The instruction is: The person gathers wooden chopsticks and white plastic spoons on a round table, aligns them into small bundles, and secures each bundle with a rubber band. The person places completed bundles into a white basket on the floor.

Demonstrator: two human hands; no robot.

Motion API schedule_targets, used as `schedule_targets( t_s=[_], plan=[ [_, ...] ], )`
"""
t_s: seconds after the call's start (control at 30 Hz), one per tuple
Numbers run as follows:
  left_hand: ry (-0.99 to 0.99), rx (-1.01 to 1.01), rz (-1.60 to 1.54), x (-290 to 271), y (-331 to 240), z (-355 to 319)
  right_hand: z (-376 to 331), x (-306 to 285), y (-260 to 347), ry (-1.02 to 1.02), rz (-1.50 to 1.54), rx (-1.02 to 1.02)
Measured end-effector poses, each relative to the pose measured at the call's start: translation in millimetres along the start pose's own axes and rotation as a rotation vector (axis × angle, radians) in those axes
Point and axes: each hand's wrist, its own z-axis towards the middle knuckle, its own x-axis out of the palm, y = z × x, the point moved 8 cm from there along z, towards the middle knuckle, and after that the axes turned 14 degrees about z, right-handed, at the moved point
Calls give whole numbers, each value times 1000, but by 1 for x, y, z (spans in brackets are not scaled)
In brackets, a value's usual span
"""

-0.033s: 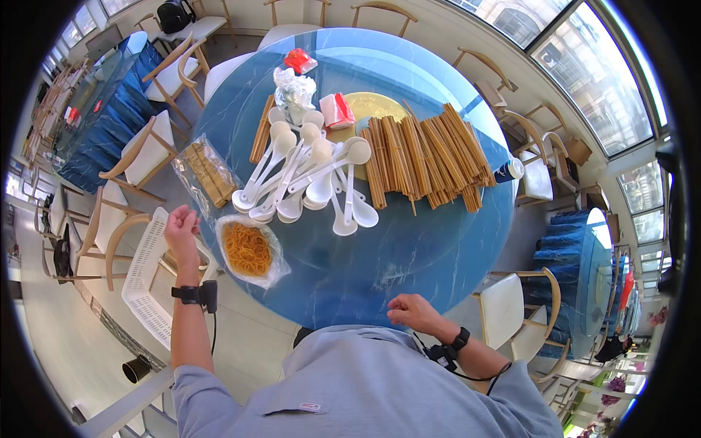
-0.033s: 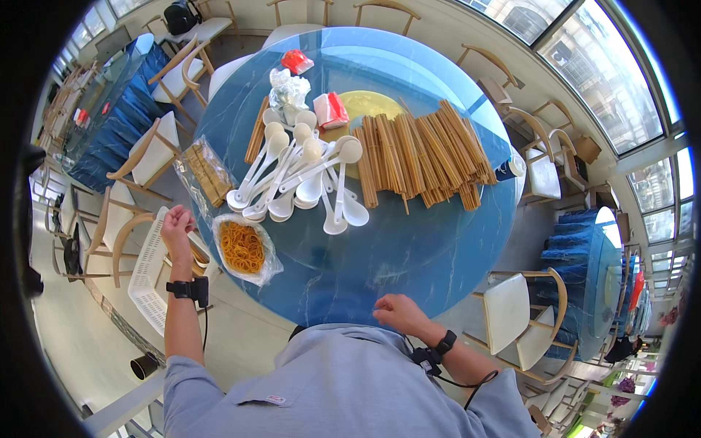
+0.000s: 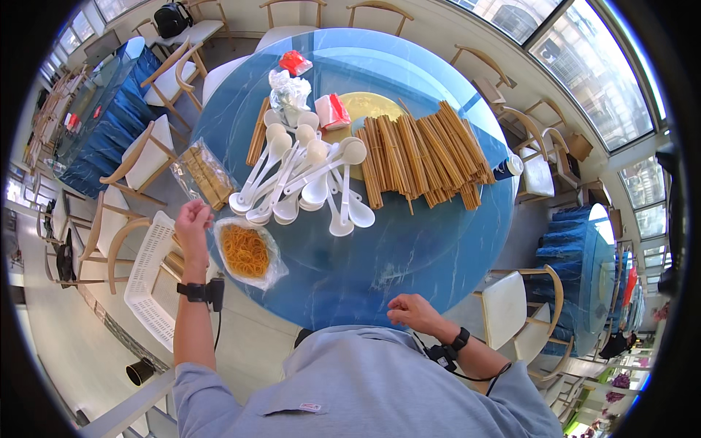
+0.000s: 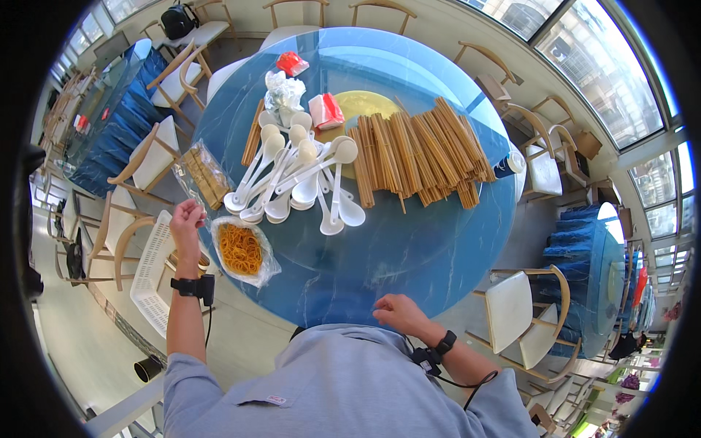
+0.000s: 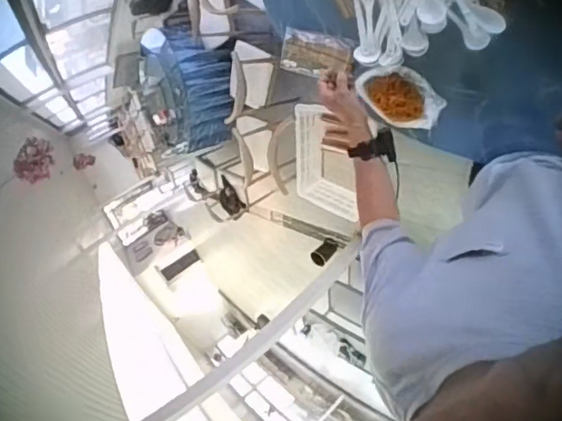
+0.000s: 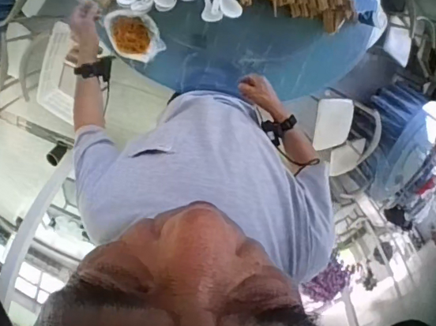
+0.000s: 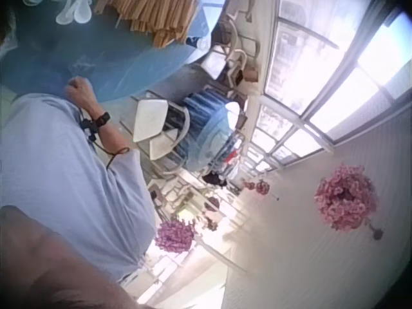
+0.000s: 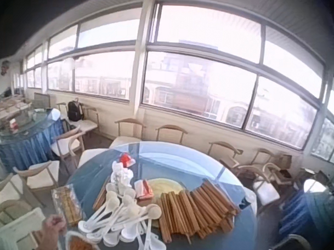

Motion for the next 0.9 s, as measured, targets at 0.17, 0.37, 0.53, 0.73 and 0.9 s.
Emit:
schedule_targets(
  t_s=[0.17, 0.37, 0.53, 0.73, 0.9],
  plan=[
    [629, 92, 140, 234, -104, -67, -19, -43, -53, -86, 181, -2],
    [679, 245, 728, 429, -97, -95, -67, -97, -134, -254, 363, 2],
    [353, 227, 1005, 489, -73, -102, -111, -127, -187, -371, 497, 33],
    [509, -83, 319, 457, -84, -116, -104, -148, -200, -358, 498, 69],
    [736, -491, -433, 387, -124, -203, -32, -154, -108, -212, 184, -136]
  ],
)
